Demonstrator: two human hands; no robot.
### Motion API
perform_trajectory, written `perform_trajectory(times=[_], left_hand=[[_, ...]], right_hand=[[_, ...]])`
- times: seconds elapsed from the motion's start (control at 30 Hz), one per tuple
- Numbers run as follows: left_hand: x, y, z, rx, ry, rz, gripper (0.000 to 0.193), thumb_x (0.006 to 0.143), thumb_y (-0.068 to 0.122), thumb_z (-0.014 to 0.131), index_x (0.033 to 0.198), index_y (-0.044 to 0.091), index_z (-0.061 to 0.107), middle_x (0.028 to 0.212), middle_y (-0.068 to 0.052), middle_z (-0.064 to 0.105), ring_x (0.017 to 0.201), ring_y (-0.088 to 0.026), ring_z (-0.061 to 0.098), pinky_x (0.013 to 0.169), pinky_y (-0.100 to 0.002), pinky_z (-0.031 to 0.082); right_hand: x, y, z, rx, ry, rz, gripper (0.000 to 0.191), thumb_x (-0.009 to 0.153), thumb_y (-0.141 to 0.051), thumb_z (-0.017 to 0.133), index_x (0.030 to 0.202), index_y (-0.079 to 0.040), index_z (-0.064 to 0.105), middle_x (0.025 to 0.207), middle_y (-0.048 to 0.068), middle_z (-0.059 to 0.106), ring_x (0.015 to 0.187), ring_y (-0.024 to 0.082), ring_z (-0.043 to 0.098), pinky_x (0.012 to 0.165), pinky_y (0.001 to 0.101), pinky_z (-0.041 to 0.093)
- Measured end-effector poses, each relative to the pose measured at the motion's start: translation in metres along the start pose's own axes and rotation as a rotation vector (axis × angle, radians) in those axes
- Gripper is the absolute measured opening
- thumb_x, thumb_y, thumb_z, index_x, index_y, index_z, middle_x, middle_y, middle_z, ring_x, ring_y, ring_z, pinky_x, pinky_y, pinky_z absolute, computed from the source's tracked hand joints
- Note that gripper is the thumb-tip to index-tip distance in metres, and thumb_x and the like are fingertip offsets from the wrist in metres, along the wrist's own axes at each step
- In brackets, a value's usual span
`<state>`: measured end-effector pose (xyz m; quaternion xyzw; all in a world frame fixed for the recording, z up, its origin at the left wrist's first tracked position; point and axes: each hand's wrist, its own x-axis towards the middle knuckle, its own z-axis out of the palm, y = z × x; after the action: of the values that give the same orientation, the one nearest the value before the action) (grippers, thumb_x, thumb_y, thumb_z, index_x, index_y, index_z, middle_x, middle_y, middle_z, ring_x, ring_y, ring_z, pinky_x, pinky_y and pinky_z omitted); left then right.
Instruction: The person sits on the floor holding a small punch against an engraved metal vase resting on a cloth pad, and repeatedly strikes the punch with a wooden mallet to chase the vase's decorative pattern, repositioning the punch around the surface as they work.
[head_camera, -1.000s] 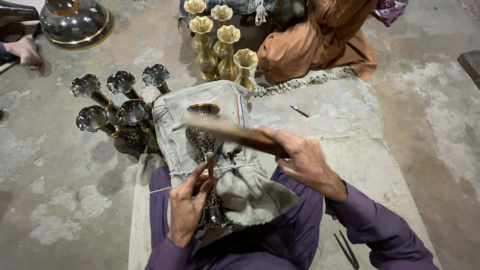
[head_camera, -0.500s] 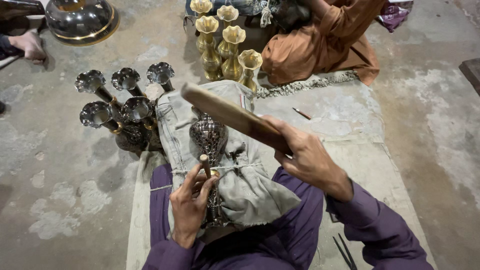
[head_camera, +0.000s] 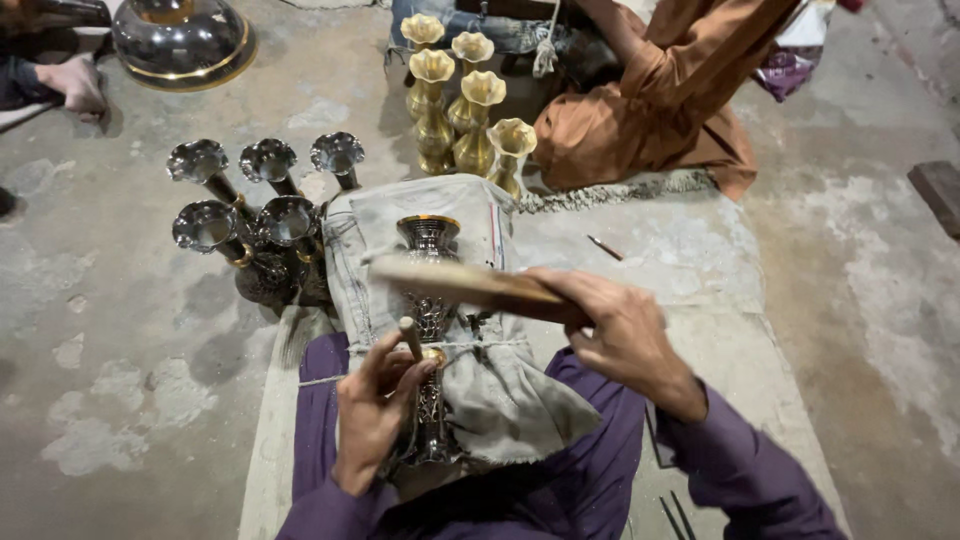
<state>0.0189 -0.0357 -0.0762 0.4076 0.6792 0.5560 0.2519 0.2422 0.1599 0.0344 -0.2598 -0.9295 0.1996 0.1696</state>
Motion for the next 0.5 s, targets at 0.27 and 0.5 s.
perform_trajectory(times=[0.27, 0.5], left_hand=[[0.009, -0.009, -0.015, -0.124, -0.160, 0.050, 0.052, 0.085, 0.010, 0.078, 0.136, 0.011, 0.064, 0.102, -0.012, 0.083, 0.090, -0.020, 0.082, 0.080, -0.033, 0.067], [0.013, -0.017, -0.013, -0.060, -0.208, 0.074, 0.055, 0.086, 0.014, 0.077, 0.138, 0.009, 0.061, 0.104, -0.012, 0.082, 0.093, -0.022, 0.082, 0.085, -0.036, 0.067]], right_hand=[[-0.023, 0.023, 0.092, 0.864, -0.268, 0.179, 0.046, 0.081, -0.026, 0.084, 0.120, -0.013, 0.064, 0.105, 0.004, 0.069, 0.102, 0.018, 0.070, 0.090, 0.0395, 0.062], [-0.004, 0.040, 0.082, 0.788, -0.318, 0.440, 0.059, 0.079, -0.030, 0.082, 0.129, -0.011, 0.060, 0.095, 0.004, 0.073, 0.080, 0.017, 0.069, 0.071, 0.0349, 0.060]])
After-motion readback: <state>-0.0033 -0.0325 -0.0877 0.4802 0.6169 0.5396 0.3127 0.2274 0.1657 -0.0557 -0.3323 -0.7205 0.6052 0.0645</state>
